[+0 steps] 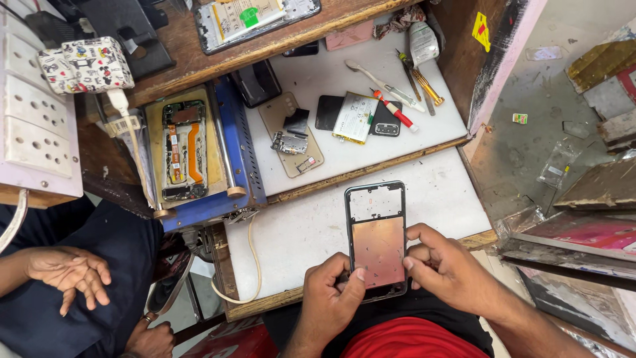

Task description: The person disassembles a smartphone by removing the back cover, battery, and screen assembly. They then wipe the screen and frame with a cloth. The person works at a cluttered repair bench with tools and spare parts visible.

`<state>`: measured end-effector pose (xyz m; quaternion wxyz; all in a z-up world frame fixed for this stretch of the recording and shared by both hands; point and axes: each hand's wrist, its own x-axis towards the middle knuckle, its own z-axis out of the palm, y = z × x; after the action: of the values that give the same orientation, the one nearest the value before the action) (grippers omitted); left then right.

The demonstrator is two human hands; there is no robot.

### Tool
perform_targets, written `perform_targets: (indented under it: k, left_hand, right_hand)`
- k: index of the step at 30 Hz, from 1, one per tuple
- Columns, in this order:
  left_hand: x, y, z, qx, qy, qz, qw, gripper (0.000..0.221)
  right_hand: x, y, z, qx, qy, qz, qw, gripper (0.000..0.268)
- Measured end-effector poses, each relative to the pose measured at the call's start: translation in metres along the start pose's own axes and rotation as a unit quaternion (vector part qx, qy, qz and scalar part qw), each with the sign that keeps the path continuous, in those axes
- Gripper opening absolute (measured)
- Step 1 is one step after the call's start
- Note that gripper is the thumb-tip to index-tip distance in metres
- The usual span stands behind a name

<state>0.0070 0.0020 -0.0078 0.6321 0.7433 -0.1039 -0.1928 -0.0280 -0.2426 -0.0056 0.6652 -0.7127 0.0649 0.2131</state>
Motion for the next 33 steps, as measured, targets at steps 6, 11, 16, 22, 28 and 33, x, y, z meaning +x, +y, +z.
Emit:
perform_targets:
  k: [6, 11, 16, 22, 28, 33]
  left_hand:
    - [-0.001, -0.009, -0.008, -0.053, -0.036, 0.014, 0.998, 0.024]
    - [0.004, -0.007, -0.027, 0.012, -0.138, 0.005, 0.99, 0.025]
    - [0.036, -0.003, -0.068, 0.191, -0.142, -0.051, 0.97, 0.017]
    - [0.052, -0.033, -0.064, 0.406, 0.102, 0.095, 0.903, 0.035]
    - [0.058, -0.057, -0.006, 0.309, 0.091, 0.025, 0.946, 0.025]
    - [0.076, -0.053, 0.021, 0.292, 0.15, 0.122, 0.937, 0.011]
  right_hand:
    - [0.0, -0.006, -0.004, -0.02, -0.011, -0.051, 0.998, 0.049]
    - [0.013, -0.012, -0.021, 0.063, 0.081, -0.154, 0.983, 0.059]
    - [0.049, 0.004, -0.023, 0.059, 0.016, -0.019, 0.998, 0.039]
    - [0.083, 0.025, 0.013, -0.014, 0.044, 0.086, 0.995, 0.04]
    - [0.066, 0.014, 0.008, -0.395, 0.128, 0.046, 0.909, 0.049]
    - [0.069, 0.021, -0.003, -0.485, 0.152, -0.217, 0.833, 0.055]
